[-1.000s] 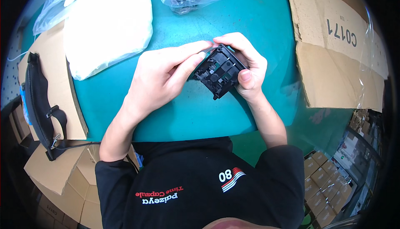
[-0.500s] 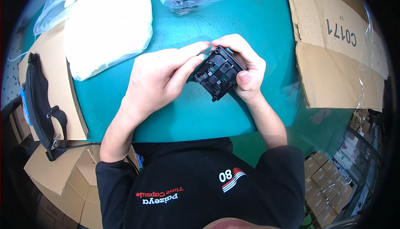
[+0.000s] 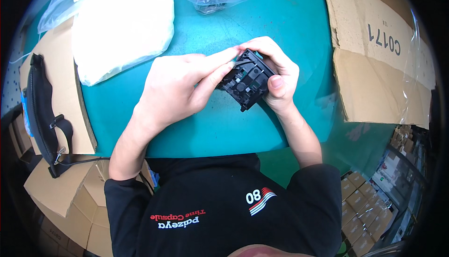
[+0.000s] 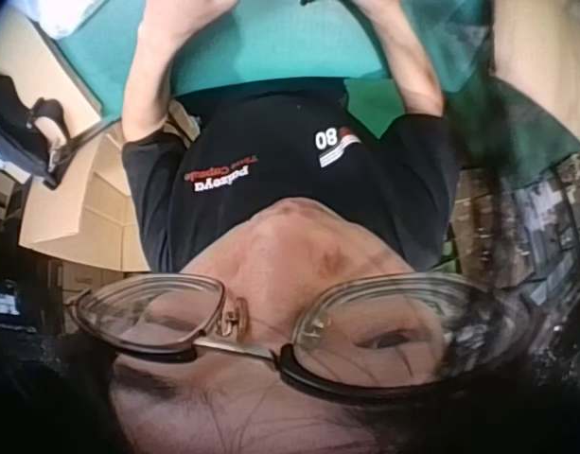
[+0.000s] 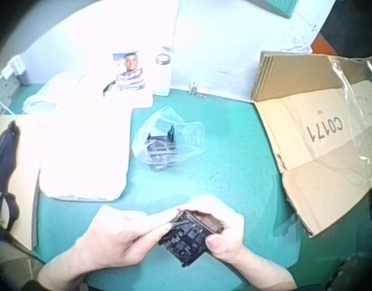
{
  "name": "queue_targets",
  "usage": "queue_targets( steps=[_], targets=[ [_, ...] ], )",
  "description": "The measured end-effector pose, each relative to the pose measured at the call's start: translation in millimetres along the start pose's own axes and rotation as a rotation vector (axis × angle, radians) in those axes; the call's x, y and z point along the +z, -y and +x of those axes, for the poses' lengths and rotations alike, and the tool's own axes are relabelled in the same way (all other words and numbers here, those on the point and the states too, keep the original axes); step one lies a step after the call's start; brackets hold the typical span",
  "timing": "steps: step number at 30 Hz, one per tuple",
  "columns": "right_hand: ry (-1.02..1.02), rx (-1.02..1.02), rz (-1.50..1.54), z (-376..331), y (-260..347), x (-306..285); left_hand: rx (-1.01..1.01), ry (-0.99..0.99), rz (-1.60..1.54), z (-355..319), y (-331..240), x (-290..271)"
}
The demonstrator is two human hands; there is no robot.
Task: The person uses a red-handled tool to pry open a black plastic electronic component on a green workbench. They then place the component into a clear plastic bag and set it aside. The person repeats this process with a second component, prying it open and bagging it. Finally, they place the bagged components into a cardboard box.
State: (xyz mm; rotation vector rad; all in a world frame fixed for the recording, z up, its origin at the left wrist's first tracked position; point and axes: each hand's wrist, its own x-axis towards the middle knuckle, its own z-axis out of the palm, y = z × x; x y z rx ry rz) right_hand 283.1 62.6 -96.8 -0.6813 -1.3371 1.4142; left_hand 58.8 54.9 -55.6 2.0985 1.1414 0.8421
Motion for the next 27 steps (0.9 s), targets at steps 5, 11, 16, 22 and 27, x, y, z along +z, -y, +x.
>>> queue_targets(
  steps=[5, 11, 16, 22, 27],
  targets=[
    [-0.041, 0.007, 0.046, -0.3, -0.5, 0.4, 0.054, -0.093, -0.103, -2.3, 2.2, 2.0],
    [-0.040, -0.443, -0.355, 7.9, -9.6, -15.9, 0.024, -0.171, 0.022, -4.9, -10.6, -11.8],
    [-0.082, -0.709, -0.635, 11.6, -7.2, -16.3, -0.030, -0.094, 0.167, -13.2, -33.7, -19.4],
    [-0.032, -0.740, -0.690, 11.7, -4.1, -9.5, -0.071, -0.074, 0.237, -15.3, -38.2, -19.4],
    [0.010, -0.729, -0.716, 11.7, -2.6, -7.8, -0.094, -0.052, 0.236, -16.3, -39.5, -17.9]
  ],
)
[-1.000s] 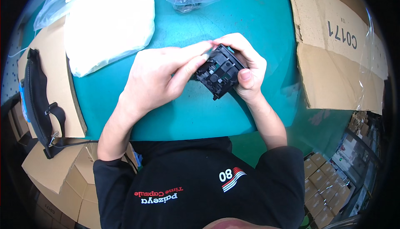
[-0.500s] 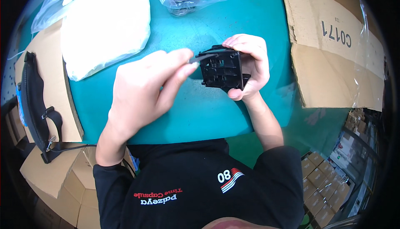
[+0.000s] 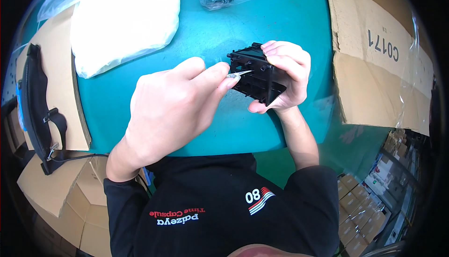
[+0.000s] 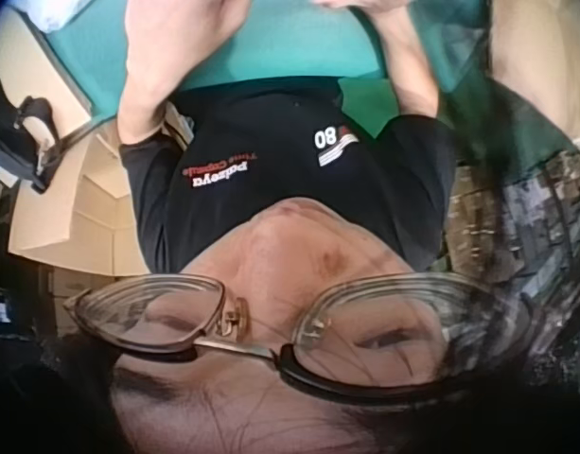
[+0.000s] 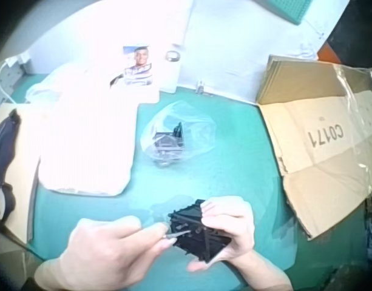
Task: The person uses a red-handled tool to pry open a black plastic electronic component on a green workbench. They then place the component into a clear plastic bag and set it aside. The person repeats this process with a second component, prying it open and bagging it. Finally, they place the bagged components into a cardboard box.
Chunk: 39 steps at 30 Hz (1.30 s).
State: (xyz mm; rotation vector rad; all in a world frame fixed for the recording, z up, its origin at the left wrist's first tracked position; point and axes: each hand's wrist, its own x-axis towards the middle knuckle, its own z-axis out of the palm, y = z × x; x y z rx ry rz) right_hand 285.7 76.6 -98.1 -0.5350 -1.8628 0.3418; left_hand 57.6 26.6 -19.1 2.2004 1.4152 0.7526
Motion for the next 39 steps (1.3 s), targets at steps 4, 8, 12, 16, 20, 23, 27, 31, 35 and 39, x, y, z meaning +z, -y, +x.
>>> queue_targets(
  steps=[4, 8, 12, 16, 20, 23, 27, 31, 35, 39],
  targets=[
    [0.012, -0.007, 0.016, 0.4, 0.0, 0.9, -0.004, 0.015, -0.016, -0.5, 0.1, -1.2],
    [0.015, 0.000, 0.024, 0.7, 0.3, 1.2, -0.004, 0.026, -0.030, 0.1, 0.7, -2.5],
    [0.024, 0.005, 0.020, 1.0, 0.2, 0.7, -0.007, 0.035, -0.049, -0.2, 1.2, -1.9],
    [0.022, 0.002, 0.019, 1.7, 0.4, 1.2, -0.010, 0.043, -0.054, -0.8, 1.5, -0.7],
    [0.028, 0.013, 0.029, 2.1, 0.7, 0.9, -0.005, 0.045, -0.061, -0.3, 2.2, 1.6],
    [0.038, 0.021, 0.027, 0.9, 1.0, 0.2, 0.025, 0.034, -0.007, -1.8, 3.2, 5.6],
    [0.079, 0.036, -0.004, 0.4, 2.0, -3.9, 0.102, -0.004, 0.216, -1.8, 0.3, 8.1],
    [0.144, 0.028, -0.050, 3.5, 4.8, -5.9, 0.160, -0.066, 0.374, -4.0, 3.0, 15.3],
    [0.192, 0.010, -0.106, 6.7, 8.2, -8.1, 0.172, -0.070, 0.456, -4.6, 4.7, 18.4],
    [0.132, -0.017, -0.149, 6.8, 4.3, -12.8, 0.176, -0.171, 0.383, -0.2, 8.5, 20.8]
  ],
)
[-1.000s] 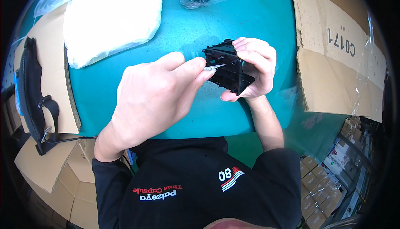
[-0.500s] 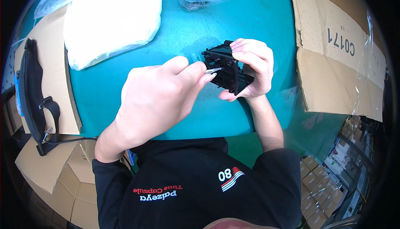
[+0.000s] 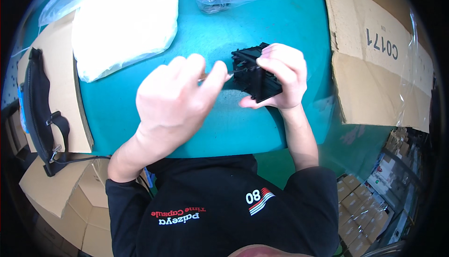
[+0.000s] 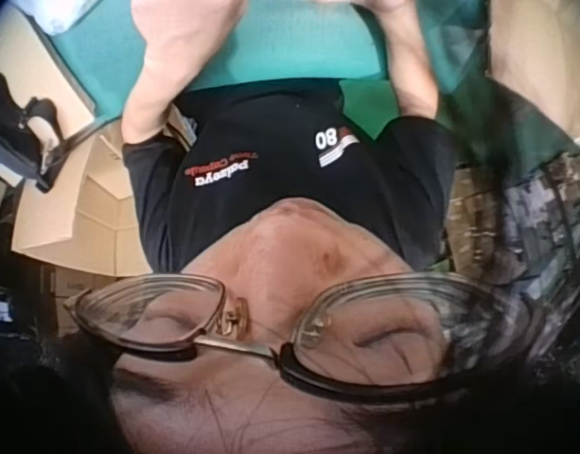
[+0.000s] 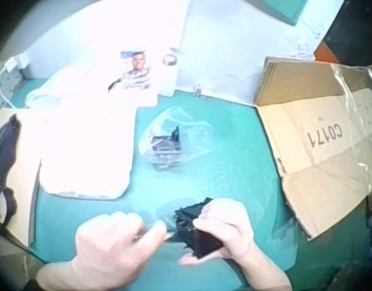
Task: The person uses a red-handled tool to pry open a black plastic electronic component on a green workbench. They then place the component into a clear plastic bag and set it aside. The person repeats this process with a second component, prying it open and bagging it. Finally, they place the bagged components into a cardboard box.
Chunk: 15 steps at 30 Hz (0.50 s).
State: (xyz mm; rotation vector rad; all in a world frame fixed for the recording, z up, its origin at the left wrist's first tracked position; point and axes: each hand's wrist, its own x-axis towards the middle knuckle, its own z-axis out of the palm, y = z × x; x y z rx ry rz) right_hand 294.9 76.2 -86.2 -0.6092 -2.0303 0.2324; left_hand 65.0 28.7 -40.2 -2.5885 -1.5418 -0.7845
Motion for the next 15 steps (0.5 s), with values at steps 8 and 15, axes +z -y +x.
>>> queue_targets(
  steps=[8, 15],
  targets=[
    [-0.444, 1.277, 0.906, 7.6, 3.9, 7.5, -0.070, -0.086, -0.425, 12.1, 23.4, 9.9],
    [-0.217, 1.410, 1.320, -0.8, 6.3, 10.0, -0.007, 0.033, -0.511, 7.3, 20.2, 23.8]
  ],
)
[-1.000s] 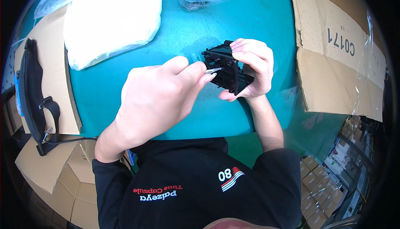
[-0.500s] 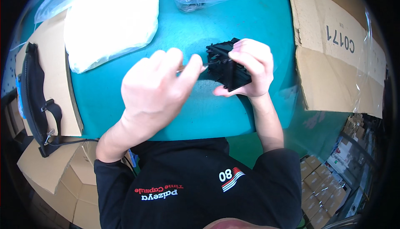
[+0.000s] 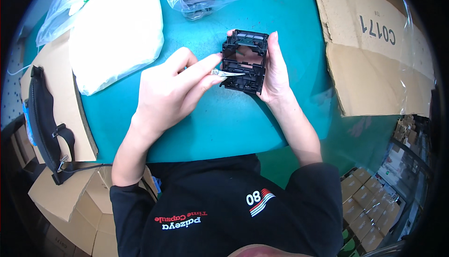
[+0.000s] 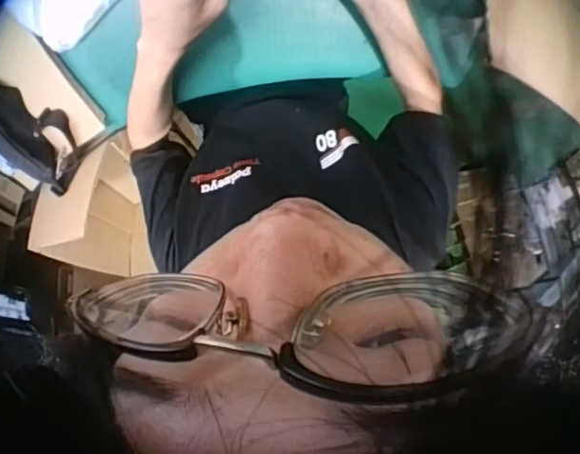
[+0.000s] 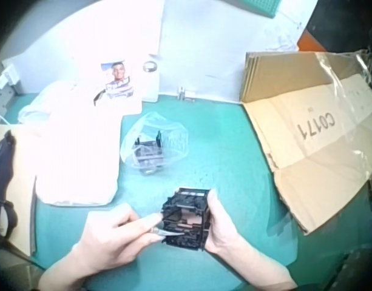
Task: The person uses a red-handled tool to pry open a black plastic electronic component on a green workbench. They then place the component into a clear plastic bag and set it aside. The person repeats this process with a second component, prying it open and bagging it. Finally, they place the bagged components into a cardboard box.
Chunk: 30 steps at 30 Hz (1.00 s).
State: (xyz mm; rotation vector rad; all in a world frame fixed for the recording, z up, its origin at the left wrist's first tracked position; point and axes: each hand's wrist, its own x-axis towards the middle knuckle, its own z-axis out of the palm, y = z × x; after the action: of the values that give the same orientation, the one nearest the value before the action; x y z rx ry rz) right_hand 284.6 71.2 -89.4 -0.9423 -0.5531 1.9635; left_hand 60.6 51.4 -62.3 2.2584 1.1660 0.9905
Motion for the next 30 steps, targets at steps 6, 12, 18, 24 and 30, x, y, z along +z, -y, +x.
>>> queue_targets(
  steps=[6, 12, 18, 24, 30],
  targets=[
    [-0.042, 0.002, -0.048, -1.7, -1.5, 5.3, 0.018, 0.034, -0.003, -0.3, -1.3, 2.0],
    [-0.017, -0.004, -0.102, 0.1, -3.4, 2.4, -0.014, -0.009, 0.048, -1.7, -0.8, 3.7],
    [0.002, -0.002, -0.140, -1.9, -4.1, 0.5, -0.003, 0.010, 0.062, -0.9, -3.2, 0.7],
    [0.095, -0.048, 0.057, -0.4, -11.3, -6.7, 0.010, 0.000, 0.113, -1.2, -4.7, 2.2],
    [-0.042, 0.037, -0.133, -2.2, -14.7, 0.1, 0.061, -0.024, 0.129, -1.1, -2.4, 4.8]
  ],
)
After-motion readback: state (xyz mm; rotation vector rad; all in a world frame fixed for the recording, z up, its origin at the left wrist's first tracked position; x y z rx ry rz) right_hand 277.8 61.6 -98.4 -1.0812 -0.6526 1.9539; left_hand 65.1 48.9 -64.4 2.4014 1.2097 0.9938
